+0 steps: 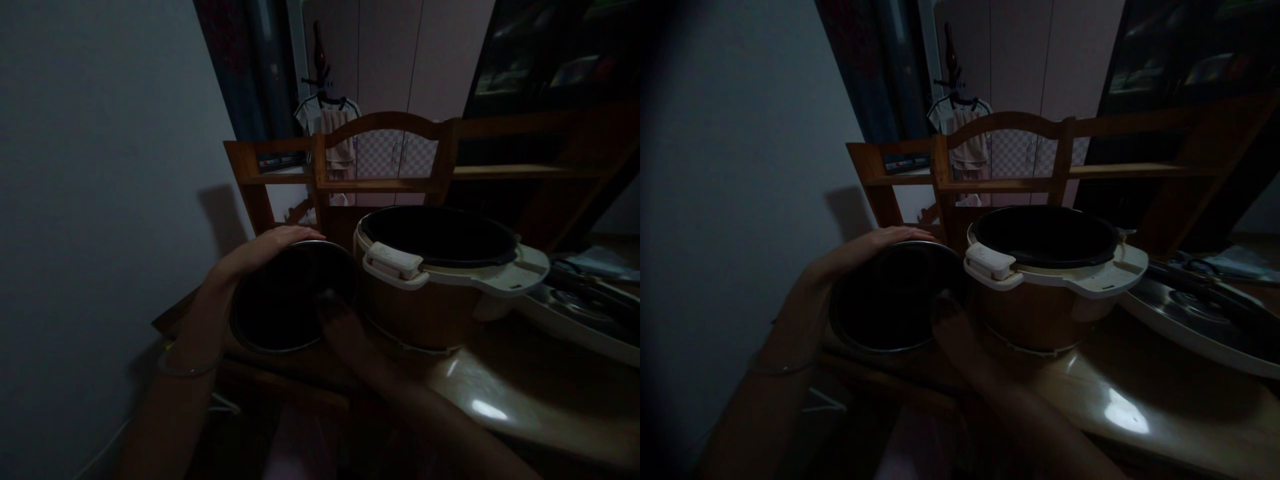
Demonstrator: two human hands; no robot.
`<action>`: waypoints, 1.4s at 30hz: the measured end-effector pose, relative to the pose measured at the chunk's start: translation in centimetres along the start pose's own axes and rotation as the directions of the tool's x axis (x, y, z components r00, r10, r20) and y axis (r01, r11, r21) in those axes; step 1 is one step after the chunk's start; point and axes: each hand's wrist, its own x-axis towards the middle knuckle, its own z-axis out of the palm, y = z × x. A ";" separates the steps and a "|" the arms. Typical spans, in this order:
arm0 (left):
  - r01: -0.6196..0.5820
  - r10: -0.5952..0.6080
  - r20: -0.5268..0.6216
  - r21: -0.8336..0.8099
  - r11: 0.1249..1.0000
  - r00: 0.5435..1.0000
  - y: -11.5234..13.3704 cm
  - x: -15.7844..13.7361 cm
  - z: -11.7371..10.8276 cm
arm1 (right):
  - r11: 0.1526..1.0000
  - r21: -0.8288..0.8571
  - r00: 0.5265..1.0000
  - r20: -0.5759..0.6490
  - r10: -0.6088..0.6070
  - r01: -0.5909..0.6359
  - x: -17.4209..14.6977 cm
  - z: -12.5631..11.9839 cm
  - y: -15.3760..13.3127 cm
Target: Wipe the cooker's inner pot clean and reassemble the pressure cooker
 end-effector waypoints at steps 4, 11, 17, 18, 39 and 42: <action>0.013 -0.013 -0.005 0.008 1.000 1.000 0.0 0.0 0.0 | 0.996 -0.022 0.995 -0.043 0.091 -0.092 0.0 1.1 -0.1; 0.070 -0.071 -0.007 -0.039 0.997 0.997 0.9 0.0 0.1 | 0.992 0.119 0.996 0.087 0.036 -0.047 -0.3 0.1 -0.6; 0.049 -0.049 -0.004 -0.052 0.997 0.999 0.6 0.2 0.0 | 0.967 0.248 0.987 0.160 0.022 -0.061 -0.3 -0.8 -0.7; 0.046 -0.046 0.000 -0.049 0.998 0.999 0.6 0.2 0.0 | 0.966 0.248 0.986 0.163 0.031 -0.072 -0.3 -0.8 -0.7; 0.045 -0.045 -0.003 0.002 0.999 0.999 0.5 0.2 0.0 | 0.974 -0.015 0.963 -0.157 0.221 -0.226 0.3 0.7 0.4; 0.039 -0.039 0.001 0.007 0.999 0.999 0.7 0.2 -0.1 | 0.964 0.008 0.946 -0.188 0.264 -0.267 0.2 0.6 0.3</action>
